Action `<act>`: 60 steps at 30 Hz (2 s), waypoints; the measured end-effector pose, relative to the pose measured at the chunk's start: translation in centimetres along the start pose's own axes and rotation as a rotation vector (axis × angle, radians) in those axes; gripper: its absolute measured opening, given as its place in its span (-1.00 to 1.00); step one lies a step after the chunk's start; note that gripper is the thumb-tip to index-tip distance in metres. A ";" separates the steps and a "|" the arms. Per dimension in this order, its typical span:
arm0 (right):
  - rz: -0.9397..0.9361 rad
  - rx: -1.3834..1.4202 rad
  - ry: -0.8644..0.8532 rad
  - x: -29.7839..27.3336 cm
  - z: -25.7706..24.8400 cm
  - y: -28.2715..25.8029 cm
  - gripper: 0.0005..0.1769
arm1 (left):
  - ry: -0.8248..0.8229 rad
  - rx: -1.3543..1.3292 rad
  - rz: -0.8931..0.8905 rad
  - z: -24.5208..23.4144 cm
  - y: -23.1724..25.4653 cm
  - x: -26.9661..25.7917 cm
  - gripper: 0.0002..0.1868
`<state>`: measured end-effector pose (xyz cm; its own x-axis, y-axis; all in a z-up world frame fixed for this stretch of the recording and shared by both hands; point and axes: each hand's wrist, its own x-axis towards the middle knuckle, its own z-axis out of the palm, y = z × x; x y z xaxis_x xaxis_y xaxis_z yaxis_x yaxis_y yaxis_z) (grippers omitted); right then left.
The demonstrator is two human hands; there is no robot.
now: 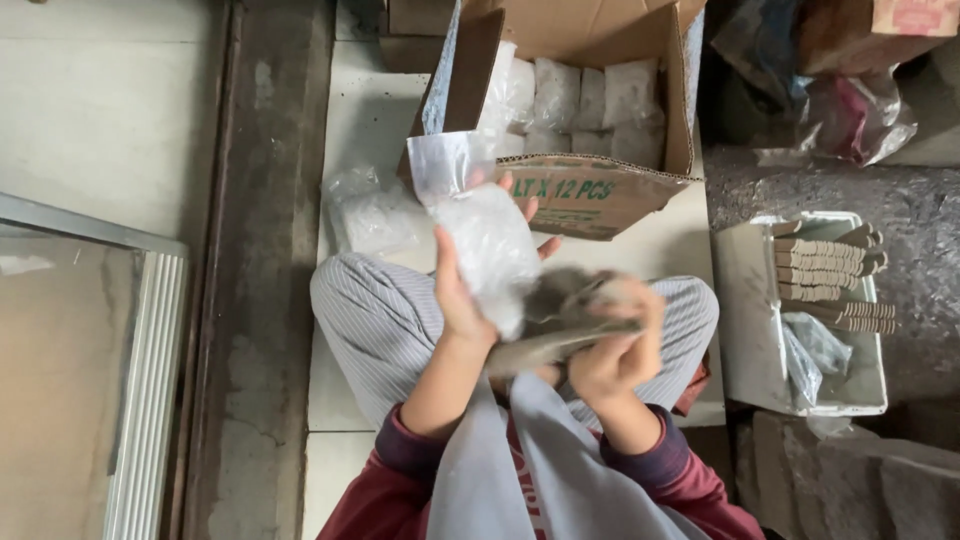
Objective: Packaging small plastic bags by wrapping them in cardboard strips and placing them into a larger cardboard box while sitting on the floor.
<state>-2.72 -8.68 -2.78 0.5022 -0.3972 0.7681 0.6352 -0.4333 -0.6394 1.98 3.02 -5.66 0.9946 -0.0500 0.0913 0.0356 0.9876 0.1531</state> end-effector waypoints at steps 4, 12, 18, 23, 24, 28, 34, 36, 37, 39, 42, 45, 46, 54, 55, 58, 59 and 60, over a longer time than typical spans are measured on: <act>-0.031 -0.003 -0.167 1.0 0.5 1.3 -0.29 | -0.109 0.012 -0.019 1.3 0.5 -0.3 -0.16; -0.279 -0.042 -0.935 4.7 3.1 -2.2 -0.40 | 0.133 0.201 -0.027 0.3 -0.8 -2.7 -0.21; 0.174 0.159 -0.905 6.4 4.6 -2.3 -0.45 | 0.381 0.329 -0.051 1.6 -1.6 -2.8 -0.24; 0.551 0.339 -0.711 2.6 3.9 0.4 -0.49 | 0.411 0.475 0.237 3.5 -2.6 -3.6 -0.32; 0.578 0.332 -0.675 2.3 3.8 0.4 -0.48 | 0.386 0.462 0.256 3.8 -2.5 -3.4 -0.32; 0.685 0.344 -0.649 -0.5 2.8 1.3 -0.43 | 0.314 0.414 0.307 4.8 -1.9 -1.7 -0.32; 0.646 0.215 -0.727 -4.5 3.0 2.5 -0.36 | 0.433 0.312 0.215 3.1 1.1 0.3 -0.31; 0.721 0.184 -0.808 -5.7 3.7 2.9 -0.37 | 0.707 0.292 0.116 -0.3 1.9 0.0 -0.25; 0.723 0.194 -0.825 -6.8 4.5 4.5 -0.37 | 0.717 0.289 0.133 0.1 3.2 1.1 -0.25; 0.805 0.137 -0.873 -9.4 5.8 7.2 -0.52 | 0.680 0.534 0.069 0.9 5.8 2.6 -0.12; 0.763 0.111 -0.823 -13.9 8.3 12.5 -0.61 | 0.656 1.200 -0.018 -11.1 11.4 1.8 -0.15; 0.654 0.068 -0.844 -12.2 13.6 10.2 -0.71 | 0.548 1.307 0.150 -21.1 16.3 2.4 -0.52; 0.663 0.071 -0.850 -14.2 15.0 12.2 -0.71 | 0.559 1.309 0.147 -21.0 17.5 2.6 -0.52; 0.756 -0.300 -1.002 -23.3 25.9 19.1 -0.72 | 0.745 1.768 0.184 -32.9 24.7 5.5 -0.19; 0.757 -0.299 -1.012 -25.6 25.7 21.0 -0.72 | 0.755 1.765 0.183 -34.8 24.6 5.0 -0.19; 0.743 -0.420 -1.095 -29.9 26.5 25.3 -0.60 | 0.853 1.846 -0.099 -40.0 24.9 5.5 -0.25; 0.697 -0.428 -1.100 -30.0 26.5 25.4 -0.61 | 0.809 1.970 -0.187 -41.5 24.7 6.0 -0.20; 0.654 -0.439 -1.105 -30.3 26.2 25.4 -0.63 | 0.757 2.088 -0.285 -43.1 24.4 6.2 -0.14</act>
<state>13.58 13.53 -41.33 0.9737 0.1333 -0.1846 -0.0330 -0.7195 -0.6937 13.19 33.19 -43.74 0.8436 0.4347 -0.3154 0.5272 -0.5580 0.6409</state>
